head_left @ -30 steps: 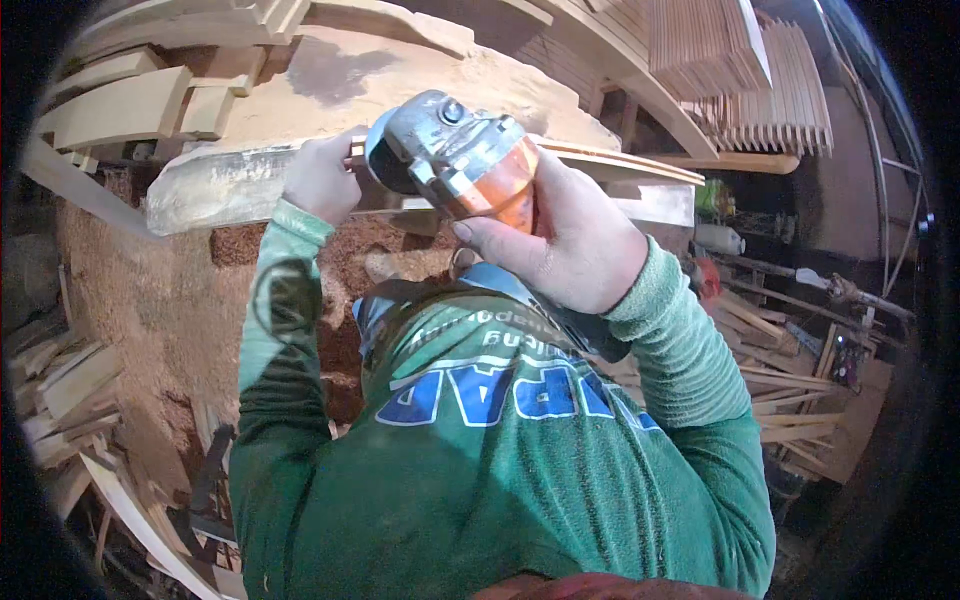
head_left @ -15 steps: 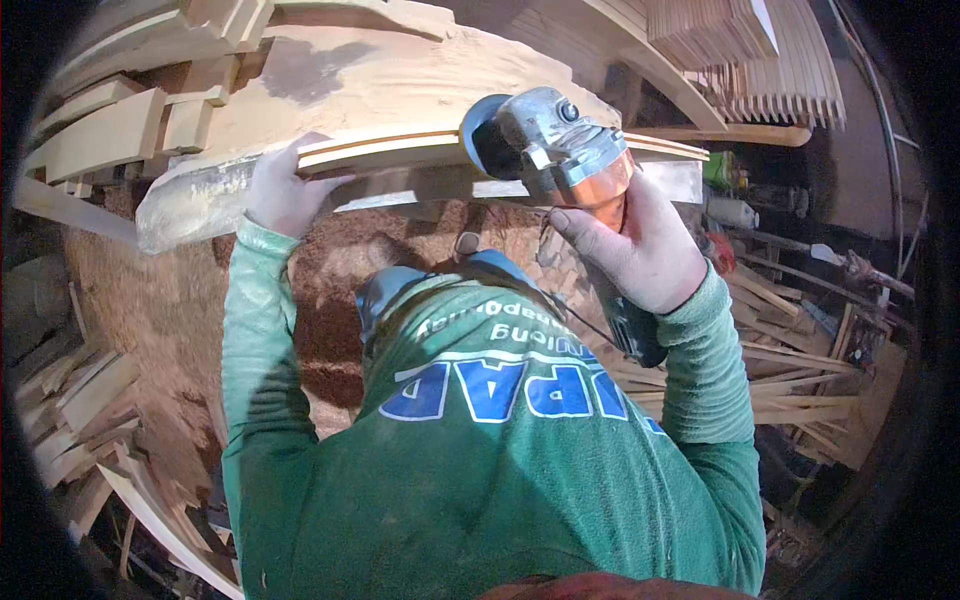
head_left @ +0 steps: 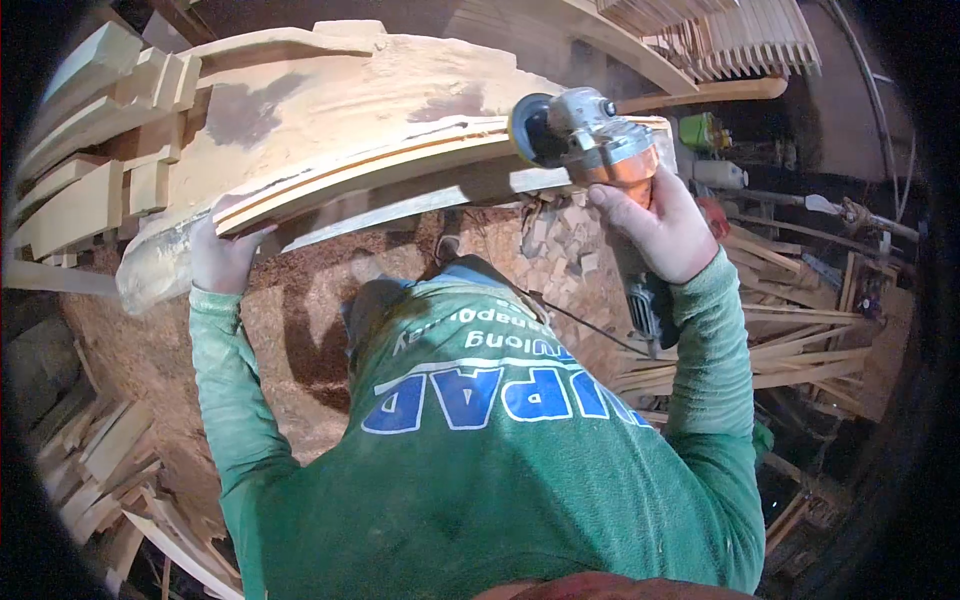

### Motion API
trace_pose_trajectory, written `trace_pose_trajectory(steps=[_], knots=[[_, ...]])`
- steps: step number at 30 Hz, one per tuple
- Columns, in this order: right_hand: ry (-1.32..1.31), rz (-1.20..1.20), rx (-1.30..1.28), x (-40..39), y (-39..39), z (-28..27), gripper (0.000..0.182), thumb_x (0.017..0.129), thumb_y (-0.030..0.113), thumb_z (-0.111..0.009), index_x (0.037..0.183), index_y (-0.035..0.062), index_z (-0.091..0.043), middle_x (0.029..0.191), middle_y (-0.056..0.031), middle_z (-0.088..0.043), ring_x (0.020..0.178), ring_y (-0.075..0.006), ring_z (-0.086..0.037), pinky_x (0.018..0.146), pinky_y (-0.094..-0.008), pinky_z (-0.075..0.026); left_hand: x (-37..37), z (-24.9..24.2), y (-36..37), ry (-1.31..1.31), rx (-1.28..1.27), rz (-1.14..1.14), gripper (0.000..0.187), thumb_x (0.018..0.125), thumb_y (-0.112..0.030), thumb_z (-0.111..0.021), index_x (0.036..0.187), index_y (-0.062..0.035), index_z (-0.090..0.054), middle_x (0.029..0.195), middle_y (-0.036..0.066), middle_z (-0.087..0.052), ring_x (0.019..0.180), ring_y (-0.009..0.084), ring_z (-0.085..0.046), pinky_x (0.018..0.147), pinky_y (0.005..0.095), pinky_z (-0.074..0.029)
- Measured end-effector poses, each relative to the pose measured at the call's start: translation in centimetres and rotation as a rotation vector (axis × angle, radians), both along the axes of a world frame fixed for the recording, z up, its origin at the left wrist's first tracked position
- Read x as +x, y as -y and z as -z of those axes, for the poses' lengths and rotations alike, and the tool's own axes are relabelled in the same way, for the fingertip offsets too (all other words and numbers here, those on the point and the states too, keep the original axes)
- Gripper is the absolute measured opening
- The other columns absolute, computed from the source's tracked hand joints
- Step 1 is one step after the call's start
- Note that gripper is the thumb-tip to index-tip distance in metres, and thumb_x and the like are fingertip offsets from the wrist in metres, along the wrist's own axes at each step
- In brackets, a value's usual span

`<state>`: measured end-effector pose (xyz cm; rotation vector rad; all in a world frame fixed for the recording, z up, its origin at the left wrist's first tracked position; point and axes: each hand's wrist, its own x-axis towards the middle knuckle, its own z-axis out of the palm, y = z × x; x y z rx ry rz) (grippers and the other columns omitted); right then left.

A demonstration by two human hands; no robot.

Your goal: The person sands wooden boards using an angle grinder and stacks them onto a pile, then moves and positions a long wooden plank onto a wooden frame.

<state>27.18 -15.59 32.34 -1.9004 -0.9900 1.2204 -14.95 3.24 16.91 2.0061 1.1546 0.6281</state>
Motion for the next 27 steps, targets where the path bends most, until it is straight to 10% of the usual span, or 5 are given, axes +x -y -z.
trace_pose_trajectory(steps=[27], knots=[[0.187, 0.174, -0.062, 18.7, 5.2, 3.3, 0.046, 0.094, 0.031, -0.071, 0.124, -0.0022, -0.061, 0.112, -0.0014, -0.064, 0.103, -0.0090, -0.057, 0.095, -0.0254, -0.043, -1.6, 1.0, -0.3, -0.096, 0.008, -0.101, 0.028, 0.075, 0.004, -0.078, 0.100, 0.0042, -0.066, 0.095, 0.007, -0.067, 0.094, 0.0158, -0.063, 0.088, 0.0294, -0.050]])
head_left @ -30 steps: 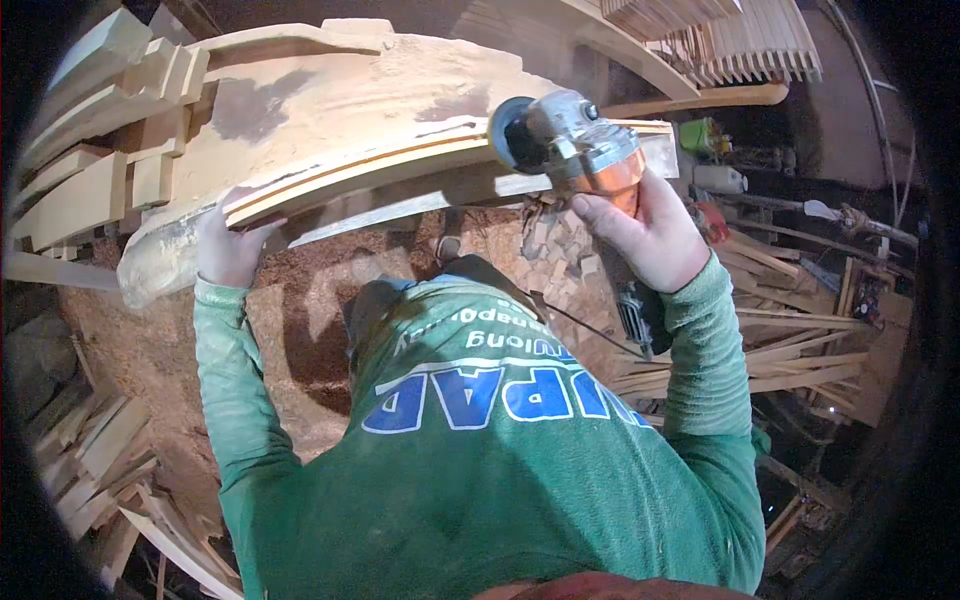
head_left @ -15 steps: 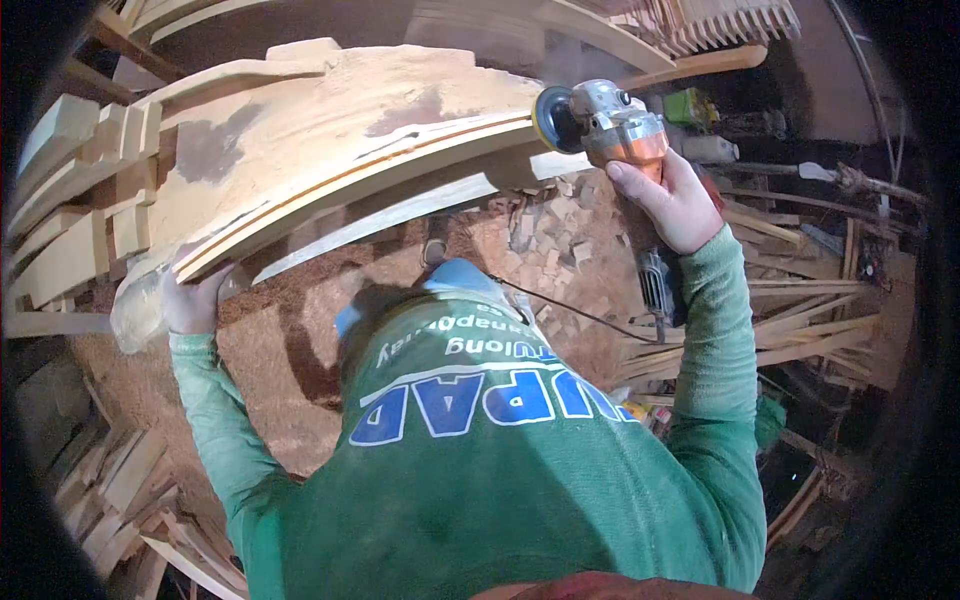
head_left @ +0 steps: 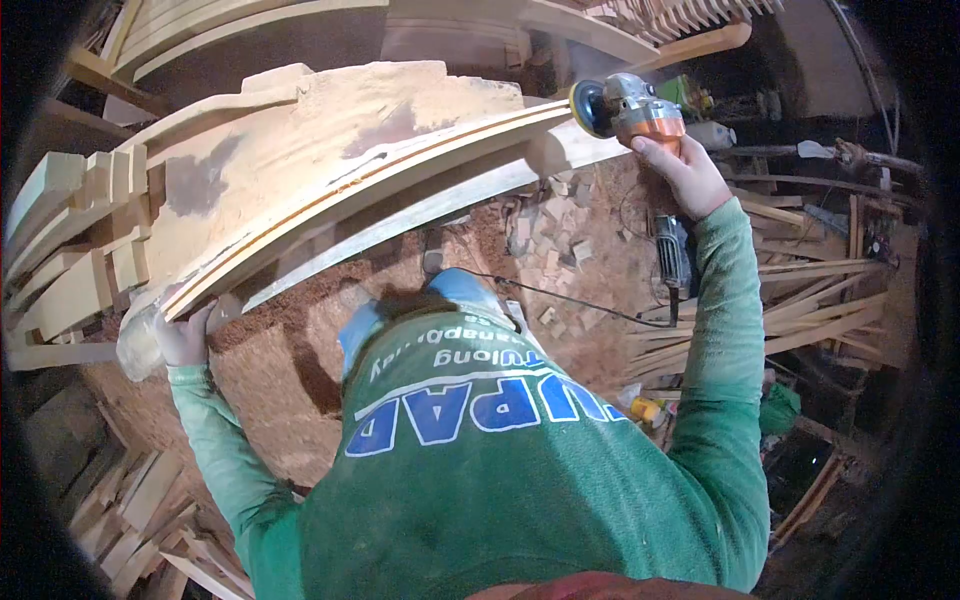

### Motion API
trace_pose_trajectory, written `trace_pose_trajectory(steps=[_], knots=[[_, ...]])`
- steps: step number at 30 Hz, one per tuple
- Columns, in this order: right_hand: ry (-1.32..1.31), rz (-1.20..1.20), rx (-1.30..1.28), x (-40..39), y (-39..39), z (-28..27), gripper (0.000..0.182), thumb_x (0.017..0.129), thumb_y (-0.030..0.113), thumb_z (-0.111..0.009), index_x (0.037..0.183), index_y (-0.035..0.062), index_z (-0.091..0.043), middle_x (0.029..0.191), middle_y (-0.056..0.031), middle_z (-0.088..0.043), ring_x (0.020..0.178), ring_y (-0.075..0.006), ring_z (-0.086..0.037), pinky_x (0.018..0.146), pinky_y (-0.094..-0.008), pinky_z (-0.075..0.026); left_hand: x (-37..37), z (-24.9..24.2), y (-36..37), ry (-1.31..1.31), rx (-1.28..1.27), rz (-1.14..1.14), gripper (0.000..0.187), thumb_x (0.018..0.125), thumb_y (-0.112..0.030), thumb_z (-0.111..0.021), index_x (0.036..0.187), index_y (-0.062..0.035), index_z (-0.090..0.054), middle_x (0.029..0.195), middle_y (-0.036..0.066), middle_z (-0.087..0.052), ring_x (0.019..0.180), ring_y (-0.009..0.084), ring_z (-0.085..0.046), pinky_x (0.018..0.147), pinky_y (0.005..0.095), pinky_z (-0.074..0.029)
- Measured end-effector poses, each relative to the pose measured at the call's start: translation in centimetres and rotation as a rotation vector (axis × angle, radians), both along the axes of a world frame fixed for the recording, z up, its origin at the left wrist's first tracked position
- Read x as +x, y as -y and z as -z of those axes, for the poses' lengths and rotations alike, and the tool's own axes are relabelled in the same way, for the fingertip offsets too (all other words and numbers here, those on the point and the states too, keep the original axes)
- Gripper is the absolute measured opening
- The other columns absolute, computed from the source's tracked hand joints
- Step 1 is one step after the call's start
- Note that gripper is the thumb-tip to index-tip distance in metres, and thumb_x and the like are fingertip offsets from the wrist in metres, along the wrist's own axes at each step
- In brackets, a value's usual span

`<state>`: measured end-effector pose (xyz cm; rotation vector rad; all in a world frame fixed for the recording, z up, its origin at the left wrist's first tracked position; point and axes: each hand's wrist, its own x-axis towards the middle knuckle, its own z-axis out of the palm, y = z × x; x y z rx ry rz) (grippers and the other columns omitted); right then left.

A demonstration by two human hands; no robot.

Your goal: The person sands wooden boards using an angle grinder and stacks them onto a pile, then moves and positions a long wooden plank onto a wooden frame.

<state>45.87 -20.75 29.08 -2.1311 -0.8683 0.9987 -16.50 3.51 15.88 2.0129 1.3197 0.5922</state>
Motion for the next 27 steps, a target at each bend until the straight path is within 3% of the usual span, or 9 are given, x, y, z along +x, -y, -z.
trace_pose_trajectory(steps=[5, 7, 9, 13, 16, 19, 21, 27], knots=[[0.007, 0.314, -0.047, 3.1, 2.0, 0.9, 0.043, 0.094, 0.031, -0.071, 0.122, -0.0013, -0.063, 0.112, -0.0024, -0.066, 0.099, -0.0090, -0.059, 0.090, -0.0242, -0.046, -0.7, 0.6, -0.3, 0.016, -0.018, -0.041, 0.030, 0.072, -0.003, -0.084, 0.096, 0.0030, -0.067, 0.095, 0.009, -0.069, 0.091, 0.0191, -0.065, 0.085, 0.0315, -0.052], [-0.010, 0.374, 0.112, 3.9, 3.6, 2.7, 0.037, 0.096, 0.025, -0.068, 0.122, -0.0016, -0.063, 0.110, -0.0001, -0.066, 0.097, -0.0078, -0.059, 0.087, -0.0234, -0.046, -0.7, 1.0, -0.2, -0.010, 0.043, -0.029, 0.033, 0.072, -0.007, -0.085, 0.098, 0.0018, -0.068, 0.094, 0.009, -0.070, 0.090, 0.0199, -0.067, 0.083, 0.0319, -0.052], [-0.040, 0.286, 0.199, 1.8, 4.0, 2.0, 0.038, 0.097, 0.026, -0.067, 0.123, -0.0016, -0.063, 0.111, 0.0000, -0.065, 0.098, -0.0078, -0.059, 0.088, -0.0233, -0.045, -0.9, 1.2, -0.3, -0.034, 0.060, -0.017, 0.035, 0.072, -0.010, -0.086, 0.100, 0.0006, -0.068, 0.093, 0.010, -0.072, 0.088, 0.0203, -0.068, 0.081, 0.0323, -0.053], [-0.095, 0.151, 0.175, -3.0, 1.8, 0.5, 0.036, 0.095, 0.028, -0.068, 0.117, -0.0002, -0.064, 0.100, -0.0009, -0.066, 0.086, -0.0082, -0.059, 0.077, -0.0243, -0.047, 0.2, -0.6, 0.2, -0.212, 0.155, -0.029, 0.039, 0.072, -0.016, -0.087, 0.102, -0.0006, -0.069, 0.090, 0.012, -0.074, 0.086, 0.0205, -0.070, 0.080, 0.0330, -0.054], [-0.024, 0.056, 0.135, -6.9, -0.3, -0.5, 0.036, 0.095, 0.027, -0.069, 0.117, -0.0007, -0.063, 0.097, 0.0009, -0.065, 0.081, -0.0060, -0.057, 0.074, -0.0236, -0.047, 0.3, -0.3, 0.1, -0.064, -0.010, -0.049, 0.041, 0.071, -0.017, -0.088, 0.103, -0.0012, -0.068, 0.090, 0.012, -0.074, 0.087, 0.0204, -0.071, 0.079, 0.0339, -0.055], [-0.091, -0.052, 0.066, -11.2, -1.8, -1.4, 0.037, 0.097, 0.025, -0.067, 0.122, -0.0014, -0.061, 0.110, -0.0017, -0.065, 0.095, -0.0080, -0.058, 0.088, -0.0240, -0.045, 0.4, -0.3, 0.0, -0.055, 0.061, 0.002, 0.041, 0.071, -0.018, -0.088, 0.104, -0.0022, -0.068, 0.090, 0.011, -0.074, 0.087, 0.0201, -0.071, 0.078, 0.0346, -0.055], [-0.100, -0.179, 0.192, -14.4, -3.0, -1.1, 0.038, 0.096, 0.021, -0.068, 0.125, -0.0009, -0.059, 0.112, -0.0023, -0.065, 0.100, -0.0097, -0.059, 0.090, -0.0254, -0.046, 0.1, 0.4, 0.0, 0.010, 0.068, 0.007, 0.039, 0.072, -0.017, -0.087, 0.103, -0.0033, -0.068, 0.090, 0.011, -0.074, 0.086, 0.0217, -0.072, 0.078, 0.0347, -0.056], [-0.199, -0.373, 0.119, -24.9, -7.2, -3.3, 0.050, 0.093, 0.015, -0.070, 0.134, -0.0038, -0.048, 0.122, -0.0074, -0.062, 0.108, -0.0121, -0.059, 0.098, -0.0293, -0.047, 1.2, -1.6, 0.6, -0.008, 0.064, 0.039, 0.035, 0.075, -0.019, -0.085, 0.104, -0.0060, -0.069, 0.090, 0.013, -0.074, 0.087, 0.0287, -0.073, 0.078, 0.0356, -0.057]])
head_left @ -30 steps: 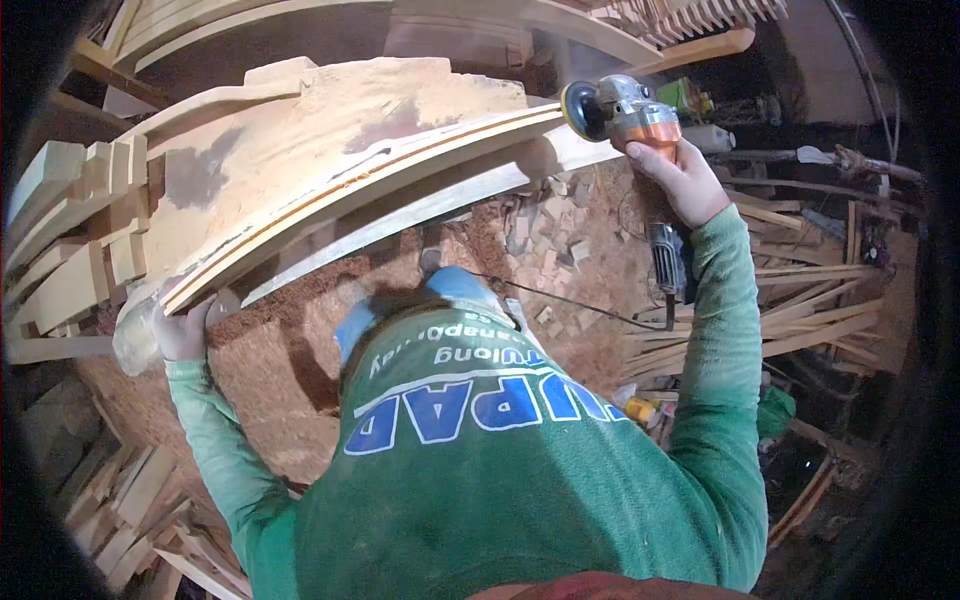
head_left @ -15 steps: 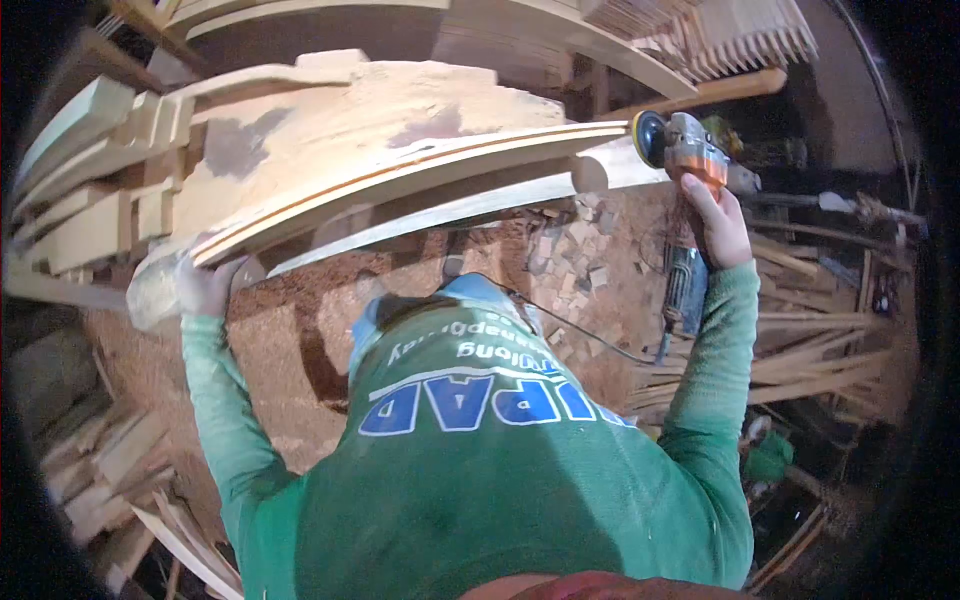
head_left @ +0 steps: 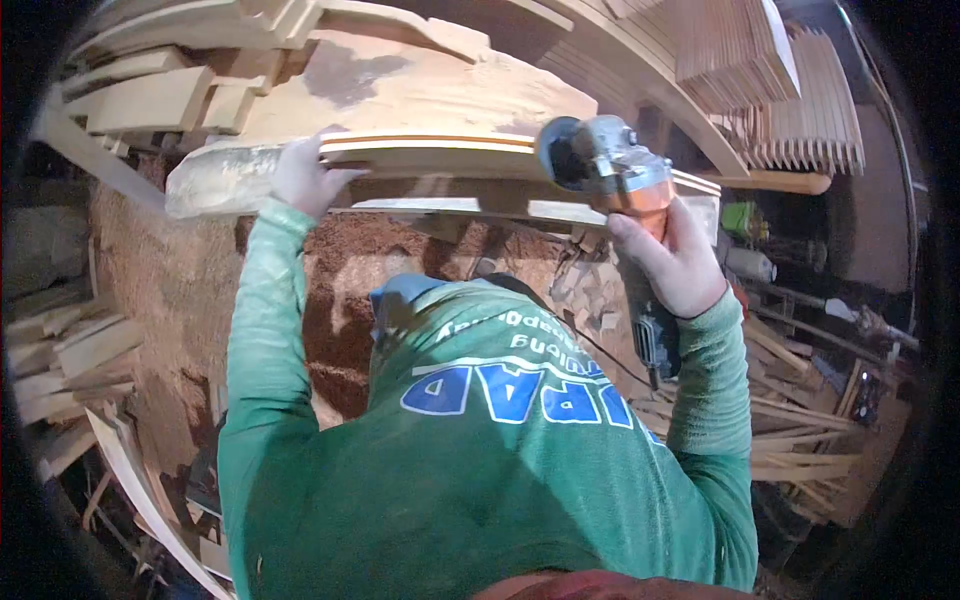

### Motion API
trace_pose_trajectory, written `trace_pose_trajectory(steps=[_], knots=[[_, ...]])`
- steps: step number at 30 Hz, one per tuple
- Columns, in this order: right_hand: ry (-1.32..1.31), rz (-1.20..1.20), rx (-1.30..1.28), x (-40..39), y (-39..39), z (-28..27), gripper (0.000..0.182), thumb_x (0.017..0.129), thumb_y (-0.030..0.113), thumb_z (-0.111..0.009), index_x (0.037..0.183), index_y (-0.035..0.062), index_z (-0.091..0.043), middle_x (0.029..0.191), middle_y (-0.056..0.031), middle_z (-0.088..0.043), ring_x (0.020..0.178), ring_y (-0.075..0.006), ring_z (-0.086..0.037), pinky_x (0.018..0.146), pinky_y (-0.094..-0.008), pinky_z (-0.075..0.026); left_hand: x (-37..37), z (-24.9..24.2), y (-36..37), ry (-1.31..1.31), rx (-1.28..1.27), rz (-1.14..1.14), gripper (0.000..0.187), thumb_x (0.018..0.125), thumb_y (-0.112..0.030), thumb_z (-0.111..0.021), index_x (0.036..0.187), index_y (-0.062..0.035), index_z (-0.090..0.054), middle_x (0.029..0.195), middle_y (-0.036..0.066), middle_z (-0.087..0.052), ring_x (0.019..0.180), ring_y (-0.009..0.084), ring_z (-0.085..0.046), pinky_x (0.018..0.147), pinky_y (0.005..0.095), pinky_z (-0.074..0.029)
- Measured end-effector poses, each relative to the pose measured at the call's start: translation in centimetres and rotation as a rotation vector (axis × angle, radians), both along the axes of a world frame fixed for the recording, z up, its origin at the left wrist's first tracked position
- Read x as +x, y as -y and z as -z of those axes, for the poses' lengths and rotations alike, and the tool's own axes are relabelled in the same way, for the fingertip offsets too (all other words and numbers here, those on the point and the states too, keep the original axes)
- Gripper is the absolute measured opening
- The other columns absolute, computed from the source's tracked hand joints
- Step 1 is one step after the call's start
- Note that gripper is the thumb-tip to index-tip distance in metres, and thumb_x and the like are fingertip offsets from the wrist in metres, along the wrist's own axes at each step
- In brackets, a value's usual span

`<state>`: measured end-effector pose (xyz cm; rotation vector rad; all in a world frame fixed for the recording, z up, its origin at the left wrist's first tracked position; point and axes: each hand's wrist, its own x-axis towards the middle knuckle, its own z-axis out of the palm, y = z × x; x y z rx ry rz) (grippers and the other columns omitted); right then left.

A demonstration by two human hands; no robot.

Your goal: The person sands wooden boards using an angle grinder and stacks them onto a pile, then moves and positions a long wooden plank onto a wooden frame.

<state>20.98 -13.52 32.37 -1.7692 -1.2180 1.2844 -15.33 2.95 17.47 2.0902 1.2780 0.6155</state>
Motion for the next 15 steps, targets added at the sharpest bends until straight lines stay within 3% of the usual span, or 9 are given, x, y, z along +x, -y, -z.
trace_pose_trajectory(steps=[4, 5, 10, 15], knots=[[0.053, -0.180, 0.102, -5.9, -3.2, 0.7, 0.053, 0.091, 0.021, -0.072, 0.131, -0.0056, -0.050, 0.119, -0.0130, -0.065, 0.110, -0.0173, -0.061, 0.099, -0.0333, -0.047, -0.4, 0.4, -0.3, 0.026, 0.024, 0.036, 0.036, 0.076, -0.022, -0.084, 0.107, -0.0092, -0.069, 0.092, 0.014, -0.074, 0.087, 0.0317, -0.072, 0.076, 0.0384, -0.057], [0.004, -0.219, 0.167, -7.2, -4.1, 1.3, 0.054, 0.089, 0.027, -0.074, 0.127, -0.0061, -0.052, 0.115, -0.0178, -0.067, 0.107, -0.0236, -0.065, 0.096, -0.0362, -0.049, -0.6, 0.9, -0.6, 0.058, 0.036, 0.069, 0.037, 0.076, -0.022, -0.083, 0.109, -0.0115, -0.069, 0.093, 0.015, -0.073, 0.087, 0.0344, -0.072, 0.076, 0.0405, -0.057], [0.238, -0.407, 0.232, -12.5, -7.1, 1.4, 0.055, 0.086, 0.037, -0.073, 0.117, -0.0051, -0.058, 0.101, -0.0230, -0.069, 0.095, -0.0338, -0.069, 0.086, -0.0406, -0.053, -1.2, 2.2, -1.2, 0.009, -0.032, 0.030, 0.032, 0.079, -0.017, -0.075, 0.110, -0.0104, -0.069, 0.090, 0.020, -0.071, 0.089, 0.0387, -0.069, 0.076, 0.0434, -0.057], [0.181, -0.437, 0.209, -15.6, -8.3, -0.4, 0.053, 0.085, 0.036, -0.073, 0.117, -0.0043, -0.059, 0.100, -0.0215, -0.069, 0.094, -0.0326, -0.069, 0.086, -0.0402, -0.053, -2.0, 3.0, -2.0, -0.065, 0.015, 0.073, 0.035, 0.080, -0.015, -0.073, 0.113, -0.0094, -0.069, 0.091, 0.022, -0.071, 0.092, 0.0405, -0.068, 0.079, 0.0461, -0.056]])
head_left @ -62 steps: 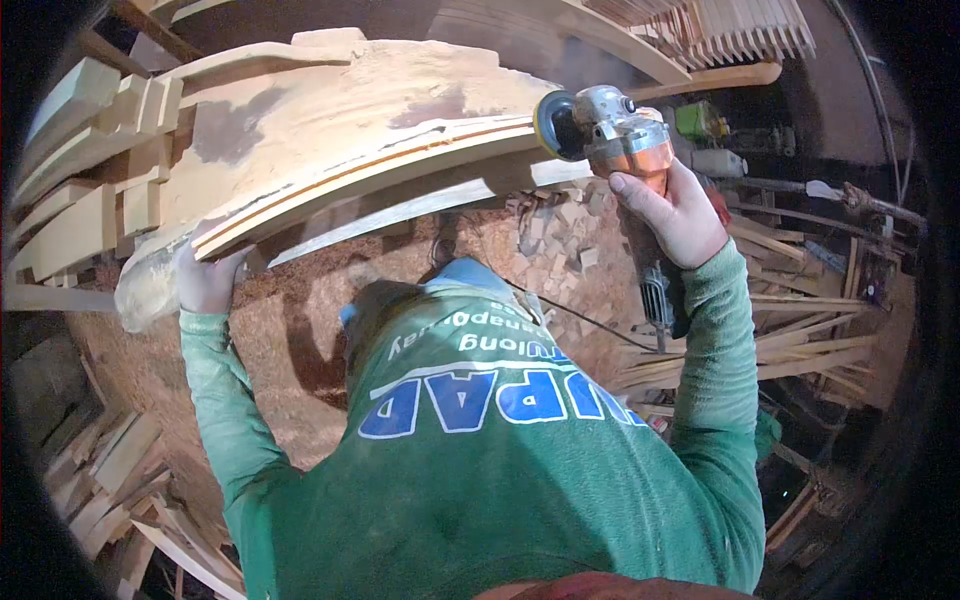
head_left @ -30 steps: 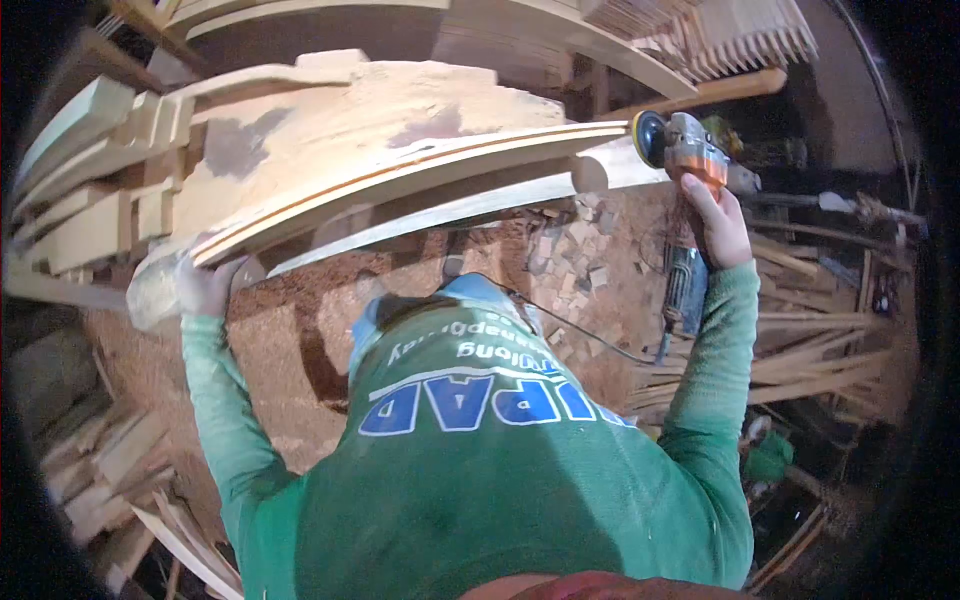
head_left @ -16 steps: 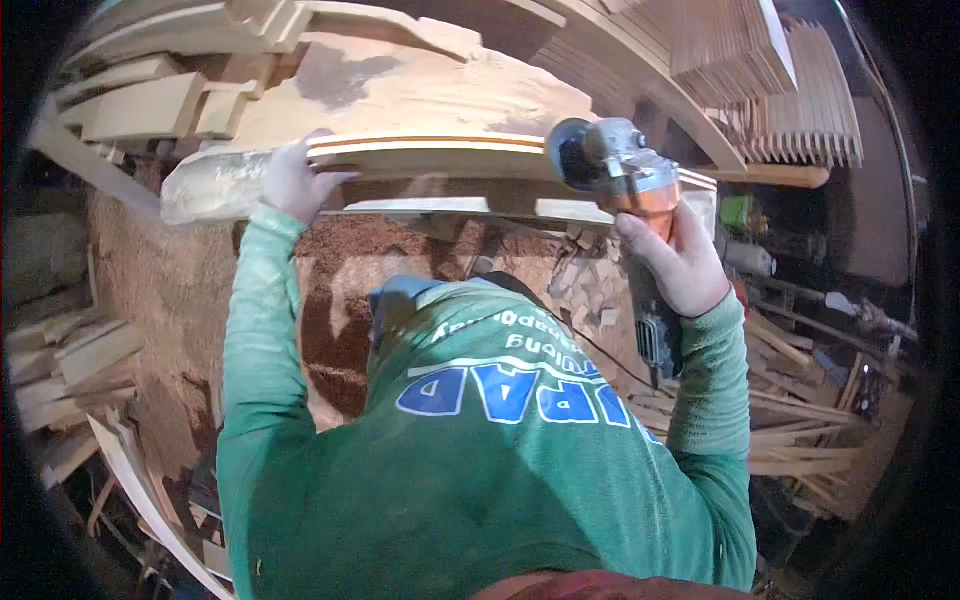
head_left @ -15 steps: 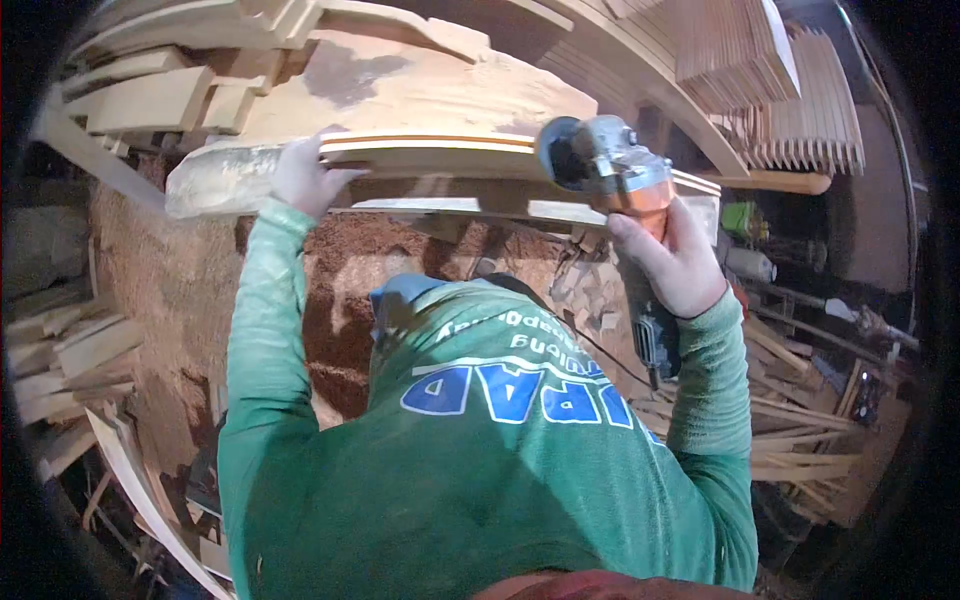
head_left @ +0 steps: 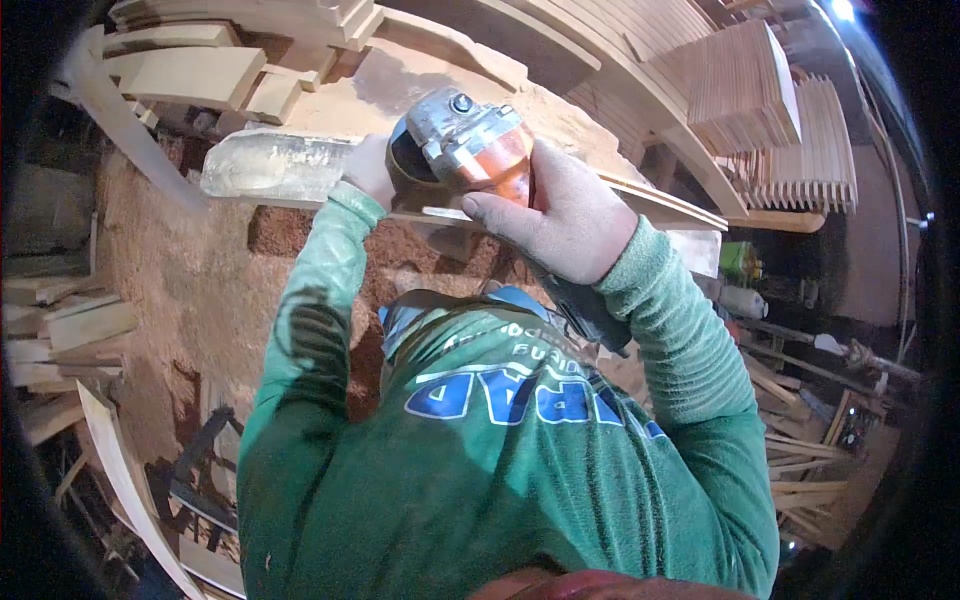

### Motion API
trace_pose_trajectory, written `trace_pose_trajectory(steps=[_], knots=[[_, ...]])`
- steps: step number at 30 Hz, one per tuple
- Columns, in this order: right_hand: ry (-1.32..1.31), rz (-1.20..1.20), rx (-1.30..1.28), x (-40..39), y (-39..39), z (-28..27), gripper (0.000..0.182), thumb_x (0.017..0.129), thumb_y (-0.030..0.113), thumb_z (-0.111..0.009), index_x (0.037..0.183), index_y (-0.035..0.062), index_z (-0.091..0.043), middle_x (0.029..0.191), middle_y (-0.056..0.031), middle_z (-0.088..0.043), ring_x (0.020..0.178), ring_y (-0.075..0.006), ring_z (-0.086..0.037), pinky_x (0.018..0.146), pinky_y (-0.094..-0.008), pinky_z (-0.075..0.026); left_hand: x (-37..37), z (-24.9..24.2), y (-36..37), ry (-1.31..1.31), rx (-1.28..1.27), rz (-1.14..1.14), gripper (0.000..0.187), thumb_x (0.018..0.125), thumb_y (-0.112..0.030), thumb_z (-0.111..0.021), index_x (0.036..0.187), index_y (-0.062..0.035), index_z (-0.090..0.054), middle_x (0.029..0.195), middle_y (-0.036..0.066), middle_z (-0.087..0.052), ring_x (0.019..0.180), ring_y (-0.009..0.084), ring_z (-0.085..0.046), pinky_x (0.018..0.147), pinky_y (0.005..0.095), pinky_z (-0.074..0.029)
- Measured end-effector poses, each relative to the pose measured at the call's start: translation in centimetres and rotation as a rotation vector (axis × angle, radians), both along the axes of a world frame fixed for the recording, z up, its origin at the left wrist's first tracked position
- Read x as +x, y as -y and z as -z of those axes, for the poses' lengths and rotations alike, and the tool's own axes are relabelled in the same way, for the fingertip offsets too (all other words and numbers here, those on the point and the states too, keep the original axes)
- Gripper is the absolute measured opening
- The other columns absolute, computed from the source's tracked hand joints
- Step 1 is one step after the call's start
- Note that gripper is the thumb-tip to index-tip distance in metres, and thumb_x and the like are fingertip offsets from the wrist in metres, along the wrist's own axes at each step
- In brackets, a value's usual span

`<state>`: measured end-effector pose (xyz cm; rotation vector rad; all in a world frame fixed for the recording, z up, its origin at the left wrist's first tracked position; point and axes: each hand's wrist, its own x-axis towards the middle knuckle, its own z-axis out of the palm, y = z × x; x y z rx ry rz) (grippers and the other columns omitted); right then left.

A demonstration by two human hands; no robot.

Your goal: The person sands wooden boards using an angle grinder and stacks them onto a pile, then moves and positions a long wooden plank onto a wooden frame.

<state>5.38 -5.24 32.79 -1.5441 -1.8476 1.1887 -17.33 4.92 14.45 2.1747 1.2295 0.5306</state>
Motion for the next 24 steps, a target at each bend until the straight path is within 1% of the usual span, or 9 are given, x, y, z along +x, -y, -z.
trace_pose_trajectory(steps=[4, 6, 8, 10, 14, 16, 20, 23, 24], knots=[[-0.063, 0.086, -0.025, 3.5, 2.2, 0.6, 0.053, 0.087, 0.032, -0.073, 0.122, -0.0034, -0.057, 0.109, -0.0179, -0.069, 0.100, -0.0284, -0.068, 0.091, -0.0388, -0.052, 0.8, -1.5, 0.5, 0.106, -0.027, 0.001, 0.038, 0.079, -0.021, -0.080, 0.113, -0.0098, -0.068, 0.090, 0.020, -0.071, 0.090, 0.0398, -0.069, 0.079, 0.0450, -0.056], [-0.077, 0.244, -0.056, 6.9, 4.5, 1.2, 0.052, 0.089, 0.026, -0.073, 0.127, -0.0036, -0.054, 0.116, -0.0126, -0.066, 0.106, -0.0202, -0.064, 0.094, -0.0352, -0.050, 1.0, -2.4, 0.7, 0.102, -0.032, -0.006, 0.041, 0.076, -0.027, -0.084, 0.109, -0.0088, -0.068, 0.091, 0.018, -0.073, 0.084, 0.0362, -0.071, 0.075, 0.0423, -0.057], [-0.180, 0.492, -0.160, 9.4, 7.0, 0.3, 0.041, 0.093, 0.019, -0.071, 0.125, -0.0029, -0.056, 0.110, -0.0050, -0.065, 0.097, -0.0100, -0.060, 0.088, -0.0280, -0.050, 1.2, -2.1, 1.1, 0.200, -0.065, -0.035, 0.041, 0.076, -0.026, -0.085, 0.109, -0.0083, -0.068, 0.092, 0.016, -0.073, 0.085, 0.0317, -0.072, 0.075, 0.0398, -0.058], [-0.185, 0.670, -0.135, 12.1, 9.7, 0.2, 0.037, 0.096, 0.022, -0.068, 0.123, -0.0013, -0.059, 0.105, -0.0031, -0.066, 0.092, -0.0086, -0.061, 0.081, -0.0248, -0.050, 1.2, -2.8, 1.3, 0.178, -0.040, -0.042, 0.042, 0.075, -0.025, -0.087, 0.109, -0.0071, -0.068, 0.094, 0.013, -0.075, 0.088, 0.0239, -0.074, 0.078, 0.0358, -0.058], [-0.336, 1.003, -0.025, 15.0, 14.7, 0.0, 0.037, 0.098, 0.029, -0.063, 0.123, 0.0017, -0.062, 0.101, -0.0013, -0.066, 0.085, -0.0077, -0.059, 0.076, -0.0244, -0.049, 1.2, -6.2, 0.7, 0.129, -0.161, -0.026, 0.043, 0.074, -0.025, -0.087, 0.110, -0.0069, -0.069, 0.097, 0.013, -0.074, 0.092, 0.0244, -0.073, 0.082, 0.0347, -0.057], [-0.310, 1.037, 0.076, 16.8, 16.3, 1.0, 0.037, 0.098, 0.030, -0.063, 0.121, 0.0007, -0.063, 0.102, -0.0025, -0.066, 0.086, -0.0082, -0.059, 0.078, -0.0255, -0.049, 2.3, -8.3, 0.0, 0.154, -0.055, 0.090, 0.045, 0.074, -0.025, -0.087, 0.111, -0.0043, -0.069, 0.101, 0.013, -0.074, 0.091, 0.0258, -0.073, 0.083, 0.0346, -0.056], [-0.320, 1.124, 0.231, 18.2, 17.2, 1.0, 0.036, 0.098, 0.029, -0.063, 0.118, -0.0010, -0.064, 0.102, -0.0030, -0.067, 0.087, -0.0088, -0.060, 0.080, -0.0262, -0.048, 8.3, -13.5, 0.8, -0.092, 0.247, 0.287, 0.042, 0.076, -0.029, -0.085, 0.108, -0.0072, -0.071, 0.099, 0.010, -0.074, 0.092, 0.0272, -0.072, 0.083, 0.0365, -0.056], [-0.405, 1.145, 0.236, 20.2, 18.0, 1.7, 0.035, 0.098, 0.028, -0.064, 0.118, -0.0010, -0.064, 0.103, -0.0036, -0.067, 0.088, -0.0092, -0.060, 0.081, -0.0262, -0.048, 13.3, -13.5, 2.5, 0.007, 0.318, 0.317, 0.041, 0.076, -0.027, -0.085, 0.108, -0.0064, -0.071, 0.098, 0.010, -0.074, 0.091, 0.0248, -0.072, 0.083, 0.0346, -0.056], [-0.435, 1.159, 0.226, 21.2, 18.1, 2.1, 0.037, 0.098, 0.029, -0.064, 0.120, -0.0005, -0.062, 0.100, -0.0036, -0.067, 0.087, -0.0099, -0.061, 0.078, -0.0260, -0.049, 15.7, -14.1, 4.3, 0.157, 0.160, 0.353, 0.042, 0.077, -0.025, -0.085, 0.110, -0.0057, -0.070, 0.099, 0.010, -0.074, 0.091, 0.0227, -0.072, 0.082, 0.0336, -0.056]])
